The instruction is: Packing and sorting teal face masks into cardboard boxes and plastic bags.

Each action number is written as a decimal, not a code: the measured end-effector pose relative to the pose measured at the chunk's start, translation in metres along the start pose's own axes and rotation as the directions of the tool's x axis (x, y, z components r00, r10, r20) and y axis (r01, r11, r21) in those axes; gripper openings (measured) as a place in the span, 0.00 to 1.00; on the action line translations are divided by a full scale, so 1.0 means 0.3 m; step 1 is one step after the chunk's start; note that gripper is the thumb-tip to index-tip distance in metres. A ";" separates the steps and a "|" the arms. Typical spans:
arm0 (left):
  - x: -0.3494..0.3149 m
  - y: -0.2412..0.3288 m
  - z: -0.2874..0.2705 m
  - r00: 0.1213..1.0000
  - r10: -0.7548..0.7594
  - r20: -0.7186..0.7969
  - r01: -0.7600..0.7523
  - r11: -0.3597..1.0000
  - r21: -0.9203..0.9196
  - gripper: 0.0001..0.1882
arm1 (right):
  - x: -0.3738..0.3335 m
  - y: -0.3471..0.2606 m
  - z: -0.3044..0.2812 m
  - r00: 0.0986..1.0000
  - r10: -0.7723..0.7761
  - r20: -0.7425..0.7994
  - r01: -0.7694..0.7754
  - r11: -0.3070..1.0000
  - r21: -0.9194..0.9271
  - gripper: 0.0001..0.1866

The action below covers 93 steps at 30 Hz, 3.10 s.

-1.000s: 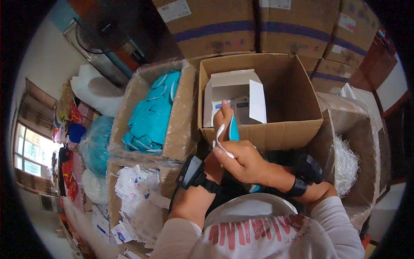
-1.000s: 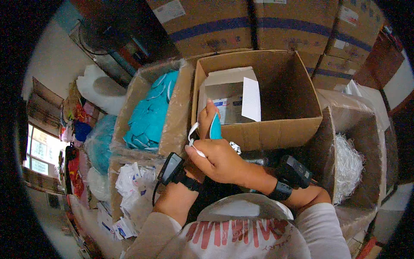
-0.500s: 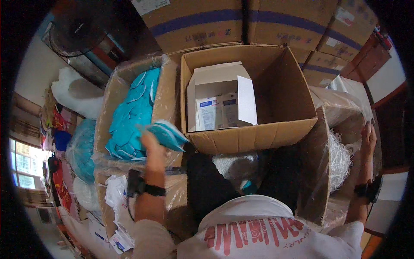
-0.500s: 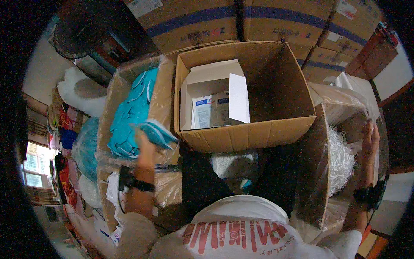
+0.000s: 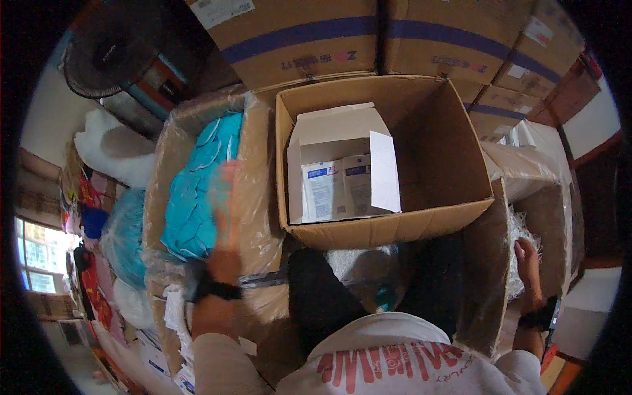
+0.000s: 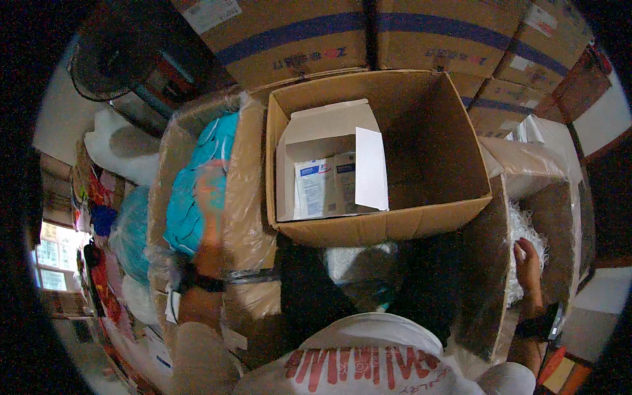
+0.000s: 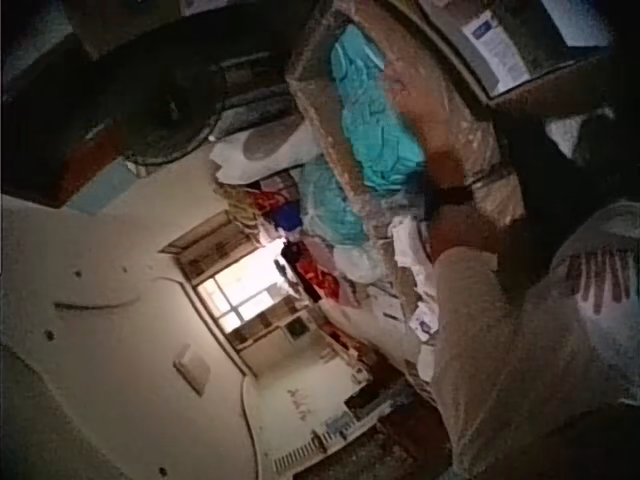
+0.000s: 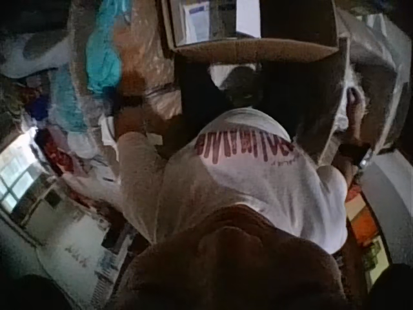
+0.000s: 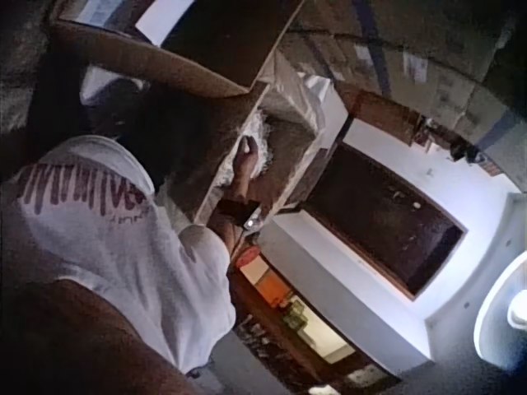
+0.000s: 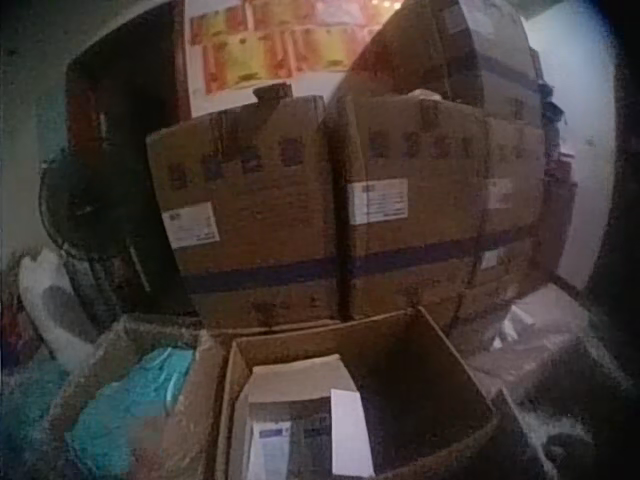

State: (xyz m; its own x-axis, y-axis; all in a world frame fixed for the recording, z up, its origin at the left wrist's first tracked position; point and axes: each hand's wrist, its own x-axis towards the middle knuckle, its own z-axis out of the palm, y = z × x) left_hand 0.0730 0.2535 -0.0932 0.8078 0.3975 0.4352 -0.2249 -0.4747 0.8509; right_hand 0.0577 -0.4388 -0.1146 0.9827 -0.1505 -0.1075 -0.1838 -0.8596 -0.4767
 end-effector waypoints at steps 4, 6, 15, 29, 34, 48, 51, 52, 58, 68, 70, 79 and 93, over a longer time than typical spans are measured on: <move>-0.168 -0.042 0.497 0.660 -0.288 0.693 0.341 0.938 0.065 0.20 | 0.027 -0.348 0.032 0.972 -0.198 0.125 0.177 0.971 0.161 0.10; -0.199 -0.176 0.666 0.630 -0.546 0.553 0.378 0.837 0.395 0.22 | 0.037 -0.359 0.038 0.946 -0.281 0.163 0.252 0.951 0.178 0.10; -0.091 -0.196 0.769 0.422 -0.824 0.377 0.618 0.566 0.546 0.20 | -0.072 -0.281 0.027 0.967 -0.121 0.224 0.074 0.976 0.205 0.09; -0.087 -0.177 0.600 0.849 -0.527 0.029 0.503 0.825 0.257 0.12 | -0.021 -0.480 0.092 0.910 -0.308 0.277 0.227 0.930 0.289 0.10; -0.057 -0.163 0.492 0.716 -0.688 -0.121 0.643 0.717 -0.269 0.11 | -0.055 -0.452 0.133 0.885 -0.370 0.283 0.296 0.916 0.270 0.09; -0.191 -0.255 0.810 0.494 -0.775 0.395 0.582 0.632 0.512 0.24 | -0.269 -0.310 0.059 0.937 -0.165 0.308 0.118 0.979 0.166 0.09; -0.214 -0.288 0.846 0.666 -0.680 0.306 0.592 0.732 0.338 0.17 | -0.279 -0.273 0.042 0.928 -0.083 0.363 0.056 0.995 0.084 0.10; -0.220 -0.301 0.848 0.688 -0.663 0.297 0.576 0.747 0.332 0.17 | -0.283 -0.275 0.044 0.929 -0.080 0.361 0.054 0.995 0.081 0.10; -0.190 -0.234 0.826 0.759 -0.583 0.290 0.541 0.813 0.216 0.16 | -0.265 -0.362 0.055 0.903 -0.166 0.397 0.162 0.986 0.045 0.10; -0.105 0.309 0.382 0.973 -0.065 0.223 0.082 0.994 -0.067 0.28 | -0.137 -0.646 0.094 0.803 -0.570 0.173 0.487 0.796 0.359 0.15; -0.138 0.403 0.322 0.966 -0.033 0.255 0.073 0.986 -0.151 0.30 | -0.111 -0.766 0.099 0.785 -0.620 -0.015 0.569 0.711 0.413 0.21; -0.391 0.575 0.264 0.886 -0.137 0.444 0.376 0.773 -0.512 0.27 | -0.198 -1.078 0.159 0.811 -0.549 0.201 -0.009 0.333 0.943 0.18; -0.424 0.582 0.261 0.954 -0.222 0.203 0.295 0.819 -0.492 0.10 | -0.393 -0.894 0.185 0.661 -0.637 0.397 -0.133 0.420 0.897 0.23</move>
State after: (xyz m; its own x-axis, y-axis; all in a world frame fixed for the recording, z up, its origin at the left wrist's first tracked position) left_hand -0.0265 0.0585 -0.0230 0.9310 0.3247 0.1667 -0.2137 0.1147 0.9701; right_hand -0.0100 -0.1635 -0.0225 0.7581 0.6422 -0.1132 -0.2268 0.0969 -0.9691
